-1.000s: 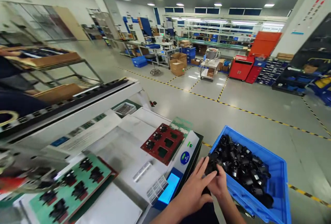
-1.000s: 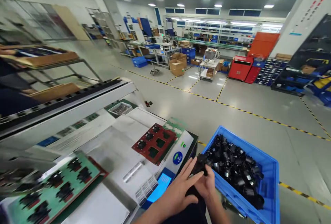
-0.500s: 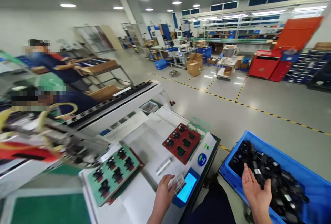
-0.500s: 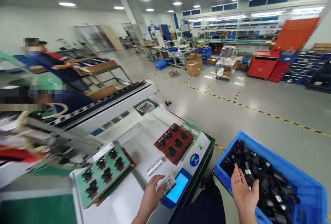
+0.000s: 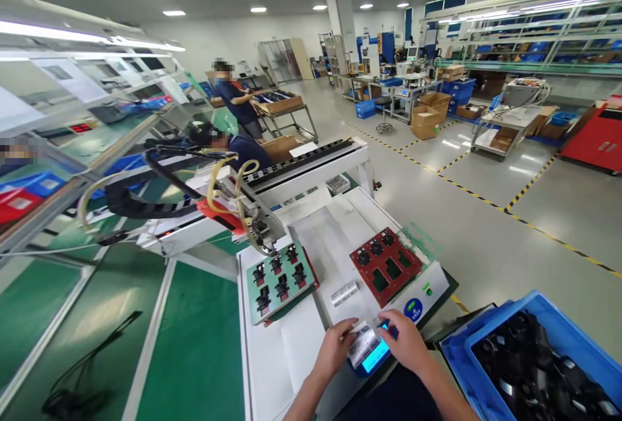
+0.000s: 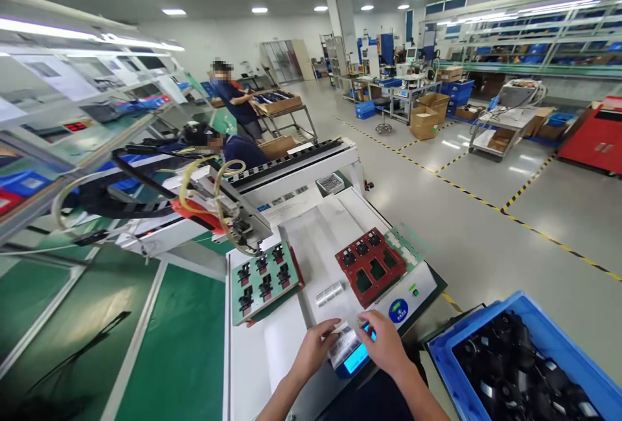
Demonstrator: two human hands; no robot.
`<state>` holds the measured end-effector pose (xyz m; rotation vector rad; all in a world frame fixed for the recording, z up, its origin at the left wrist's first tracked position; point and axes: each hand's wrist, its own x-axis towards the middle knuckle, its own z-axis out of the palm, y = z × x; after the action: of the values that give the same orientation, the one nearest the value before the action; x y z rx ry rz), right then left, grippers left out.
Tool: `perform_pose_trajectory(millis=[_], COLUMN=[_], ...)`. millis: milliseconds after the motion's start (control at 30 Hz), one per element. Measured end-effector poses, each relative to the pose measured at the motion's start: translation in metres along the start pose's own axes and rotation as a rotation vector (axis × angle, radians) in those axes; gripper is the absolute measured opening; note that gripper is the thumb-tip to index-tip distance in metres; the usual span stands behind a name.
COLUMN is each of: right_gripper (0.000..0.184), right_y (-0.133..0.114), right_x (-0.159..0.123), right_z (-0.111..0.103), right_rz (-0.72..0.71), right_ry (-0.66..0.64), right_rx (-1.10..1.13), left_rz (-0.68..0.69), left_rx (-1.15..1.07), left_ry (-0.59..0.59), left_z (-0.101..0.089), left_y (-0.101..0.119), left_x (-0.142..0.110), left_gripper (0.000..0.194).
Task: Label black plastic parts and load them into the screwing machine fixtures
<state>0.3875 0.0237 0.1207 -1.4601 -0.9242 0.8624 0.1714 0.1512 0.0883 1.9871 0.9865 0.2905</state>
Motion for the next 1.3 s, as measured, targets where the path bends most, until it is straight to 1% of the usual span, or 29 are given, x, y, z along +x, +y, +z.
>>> perform_pose_trajectory(millis=[67, 100, 200, 267, 333, 433, 500, 567, 633, 700, 733, 800, 867, 933, 1000, 1100, 1167, 1233, 1300], right_gripper=[0.034, 0.036, 0.030, 0.026, 0.025, 0.035, 0.042, 0.042, 0.033, 0.026, 0.026, 0.033, 0.039, 0.041, 0.038, 0.033, 0.034, 0.035, 0.030], right_y=[-0.006, -0.009, -0.017, -0.021, -0.023, -0.026, -0.030, -0.035, -0.040, -0.043, -0.044, -0.044, -0.044, -0.044, -0.045, -0.047, -0.047, -0.048, -0.049], right_x=[0.010, 0.015, 0.033, 0.044, 0.052, 0.058, 0.058, 0.058, 0.058, 0.060, 0.061, 0.064, 0.066, 0.067, 0.068, 0.069, 0.071, 0.074, 0.078], right_z=[0.019, 0.025, 0.032, 0.033, 0.034, 0.035, 0.035, 0.032, 0.028, 0.027, 0.027, 0.030, 0.033, 0.035, 0.034, 0.030, 0.028, 0.027, 0.026], right_rz=[-0.024, -0.031, -0.050, -0.061, -0.064, -0.054, -0.043, -0.059, -0.108, -0.127, -0.116, -0.071, -0.040, -0.034, -0.098, -0.286, -0.367, -0.392, -0.387], right_ry=[-0.101, -0.135, -0.218, -0.257, -0.261, -0.229, -0.249, -0.295, -0.331, -0.338, -0.334, -0.322, -0.314, -0.306, -0.282, -0.239, -0.229, -0.229, -0.216], right_rx=[-0.072, -0.099, -0.142, -0.141, -0.123, -0.084, -0.042, -0.049, -0.100, -0.118, -0.101, -0.054, -0.028, -0.028, -0.095, -0.287, -0.372, -0.398, -0.363], left_rz=[0.005, 0.019, 0.076, 0.106, 0.130, 0.108, 0.072, 0.086, 0.144, 0.184, 0.186, 0.153, 0.077, 0.011, -0.012, -0.012, -0.016, -0.018, -0.019], left_rx=[-0.048, -0.071, -0.129, -0.159, -0.208, -0.315, -0.354, -0.337, -0.292, -0.254, -0.260, -0.327, -0.402, -0.420, -0.397, -0.372, -0.365, -0.362, -0.360], left_ry=[0.022, 0.025, 0.032, 0.056, 0.127, 0.317, 0.407, 0.408, 0.379, 0.367, 0.378, 0.425, 0.487, 0.537, 0.562, 0.569, 0.569, 0.567, 0.565], left_z=[-0.013, -0.021, -0.041, -0.048, -0.048, -0.041, -0.039, -0.043, -0.051, -0.059, -0.062, -0.063, -0.060, -0.056, -0.054, -0.053, -0.054, -0.055, -0.056], left_y=[0.007, 0.012, 0.028, 0.038, 0.045, 0.051, 0.054, 0.057, 0.062, 0.068, 0.070, 0.072, 0.070, 0.067, 0.065, 0.067, 0.072, 0.076, 0.079], left_x=[-0.002, -0.003, -0.002, 0.000, 0.000, -0.001, -0.003, -0.004, -0.004, -0.003, -0.002, 0.001, 0.005, 0.008, 0.010, 0.011, 0.012, 0.014, 0.015], left_gripper=[0.035, 0.032, 0.032, 0.034, 0.038, 0.052, 0.047, 0.040, 0.035, 0.032, 0.032, 0.036, 0.047, 0.050, 0.047, 0.043, 0.041, 0.041, 0.041])
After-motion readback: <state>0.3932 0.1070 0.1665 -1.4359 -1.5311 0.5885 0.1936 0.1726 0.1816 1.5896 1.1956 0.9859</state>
